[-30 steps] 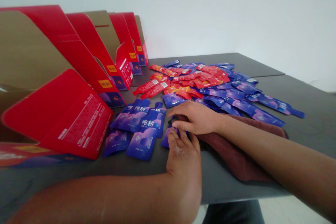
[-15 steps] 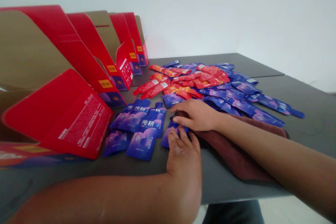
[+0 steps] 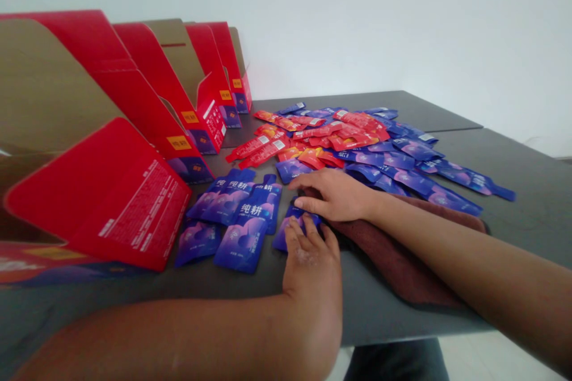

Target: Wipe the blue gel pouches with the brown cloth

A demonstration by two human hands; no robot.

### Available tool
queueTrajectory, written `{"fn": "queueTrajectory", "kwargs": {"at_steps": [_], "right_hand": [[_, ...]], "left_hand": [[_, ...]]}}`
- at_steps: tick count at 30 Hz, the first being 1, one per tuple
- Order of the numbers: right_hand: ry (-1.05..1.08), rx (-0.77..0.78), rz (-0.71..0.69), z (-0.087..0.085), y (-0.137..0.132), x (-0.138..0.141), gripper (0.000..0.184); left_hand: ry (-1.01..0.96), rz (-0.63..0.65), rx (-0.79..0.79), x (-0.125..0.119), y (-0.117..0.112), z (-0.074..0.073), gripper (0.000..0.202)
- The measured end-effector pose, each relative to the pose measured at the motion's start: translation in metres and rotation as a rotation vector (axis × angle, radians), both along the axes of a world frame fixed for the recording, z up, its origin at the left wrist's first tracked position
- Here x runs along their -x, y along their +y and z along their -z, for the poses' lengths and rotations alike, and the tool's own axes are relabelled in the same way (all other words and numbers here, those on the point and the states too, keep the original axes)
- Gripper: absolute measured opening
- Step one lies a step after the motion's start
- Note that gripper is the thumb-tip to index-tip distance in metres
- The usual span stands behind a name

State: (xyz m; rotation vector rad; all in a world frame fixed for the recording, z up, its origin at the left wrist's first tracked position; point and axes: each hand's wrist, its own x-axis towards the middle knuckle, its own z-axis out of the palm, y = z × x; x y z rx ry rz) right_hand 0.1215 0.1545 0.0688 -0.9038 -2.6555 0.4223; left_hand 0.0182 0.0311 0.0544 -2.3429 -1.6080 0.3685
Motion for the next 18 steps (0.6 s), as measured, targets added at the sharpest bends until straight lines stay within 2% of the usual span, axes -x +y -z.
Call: {"fn": "queueTrajectory", "kwargs": {"at_steps": [4, 11, 16, 18], "right_hand": [[0.015, 0.009, -0.104, -0.0009, -0.0049, 0.0035, 0.037], [-0.033, -0.029, 0.102, 0.0011, 0.0025, 0.0003, 0.039], [-0.008, -0.04, -0.077, 0.0004, -0.0034, 0.0032, 0.038], [-0.008, -0.042, -0.087, 0.0006, -0.0036, 0.0039, 0.038]], "left_hand": [[0.034, 0.002, -0.005, -0.0001, 0.0004, -0.0013, 0.049], [0.062, 0.007, -0.003, -0.0003, 0.0003, 0.0006, 0.049], [0.078, 0.007, -0.015, -0.0005, 0.0001, -0.0004, 0.05], [0.08, 0.002, -0.015, -0.0007, 0.0003, -0.0007, 0.05]]}}
